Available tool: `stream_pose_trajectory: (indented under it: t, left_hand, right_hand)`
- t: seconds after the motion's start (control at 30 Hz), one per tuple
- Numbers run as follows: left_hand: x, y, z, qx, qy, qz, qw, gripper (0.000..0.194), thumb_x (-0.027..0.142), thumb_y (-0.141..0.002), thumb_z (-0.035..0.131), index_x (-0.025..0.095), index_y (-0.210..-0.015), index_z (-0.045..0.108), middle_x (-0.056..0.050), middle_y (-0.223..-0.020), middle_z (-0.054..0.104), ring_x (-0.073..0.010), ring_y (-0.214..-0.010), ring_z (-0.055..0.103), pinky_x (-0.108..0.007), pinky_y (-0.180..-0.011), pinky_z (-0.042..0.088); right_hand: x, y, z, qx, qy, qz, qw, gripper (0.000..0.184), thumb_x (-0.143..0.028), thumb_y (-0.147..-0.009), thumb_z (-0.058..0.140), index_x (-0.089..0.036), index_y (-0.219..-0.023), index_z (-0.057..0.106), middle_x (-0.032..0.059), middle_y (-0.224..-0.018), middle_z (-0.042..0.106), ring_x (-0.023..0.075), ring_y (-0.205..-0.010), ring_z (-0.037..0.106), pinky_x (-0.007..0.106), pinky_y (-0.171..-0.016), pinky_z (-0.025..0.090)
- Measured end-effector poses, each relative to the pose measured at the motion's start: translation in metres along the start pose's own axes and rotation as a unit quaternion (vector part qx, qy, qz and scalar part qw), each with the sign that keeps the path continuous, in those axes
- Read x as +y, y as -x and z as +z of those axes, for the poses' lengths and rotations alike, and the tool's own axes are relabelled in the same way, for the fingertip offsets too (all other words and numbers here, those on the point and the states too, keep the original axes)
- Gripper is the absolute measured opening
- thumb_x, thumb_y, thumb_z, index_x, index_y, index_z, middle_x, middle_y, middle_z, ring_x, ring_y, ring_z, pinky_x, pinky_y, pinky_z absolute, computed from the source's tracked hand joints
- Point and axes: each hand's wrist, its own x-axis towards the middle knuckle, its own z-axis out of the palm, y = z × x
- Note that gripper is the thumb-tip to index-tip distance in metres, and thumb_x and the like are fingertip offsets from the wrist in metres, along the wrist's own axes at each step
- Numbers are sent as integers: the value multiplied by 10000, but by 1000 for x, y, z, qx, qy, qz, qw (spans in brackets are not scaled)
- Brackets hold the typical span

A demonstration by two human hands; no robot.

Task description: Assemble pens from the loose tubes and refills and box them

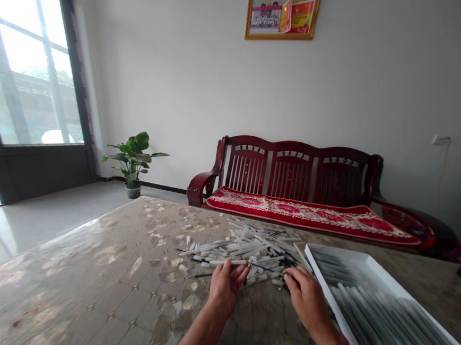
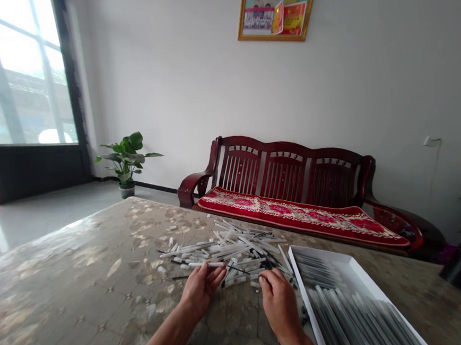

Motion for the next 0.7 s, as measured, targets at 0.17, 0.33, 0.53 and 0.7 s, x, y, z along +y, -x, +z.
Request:
stream_pose_trajectory:
  t: [0.17, 0.33, 0.53, 0.7]
  left_hand:
    - [-4, 1, -2, -17, -38, 13, 999, 131, 176, -901, 612, 179, -837, 497, -73, -795, 740, -178, -614, 741, -339, -672, 629]
    - [-3, 0, -4, -50, -103, 31, 993, 234, 321, -855, 687, 197, -845, 490, -41, -808, 742, -178, -646, 748, -327, -649, 622]
    - [4, 0, -4, -67, -147, -8, 987, 170, 227, -885, 644, 178, -798, 507, -47, -714, 732, -149, -609, 727, -271, -618, 608]
    - [-3, 8, -1, -105, -133, -14, 985, 195, 252, -835, 714, 176, -808, 537, -44, -709, 728, -171, -613, 734, -265, -585, 606]
  right_hand:
    - [-2, 2, 1, 2, 16, -17, 1000, 277, -293, -931, 435, -227, -816, 678, 63, -794, 671, 208, -771, 656, 289, -691, 496]
    - [-4, 3, 1, 16, 13, -29, 999, 272, -294, -939, 442, -230, -825, 682, 62, -813, 671, 207, -797, 655, 294, -711, 500]
    - [-2, 1, 2, -5, -46, 3, 999, 254, -302, -903, 477, -214, -805, 694, 63, -785, 686, 208, -767, 665, 284, -684, 515]
    - [-13, 4, 17, -27, -103, 10, 994, 192, -284, -869, 543, -215, -899, 719, 58, -800, 713, 207, -743, 680, 287, -689, 542]
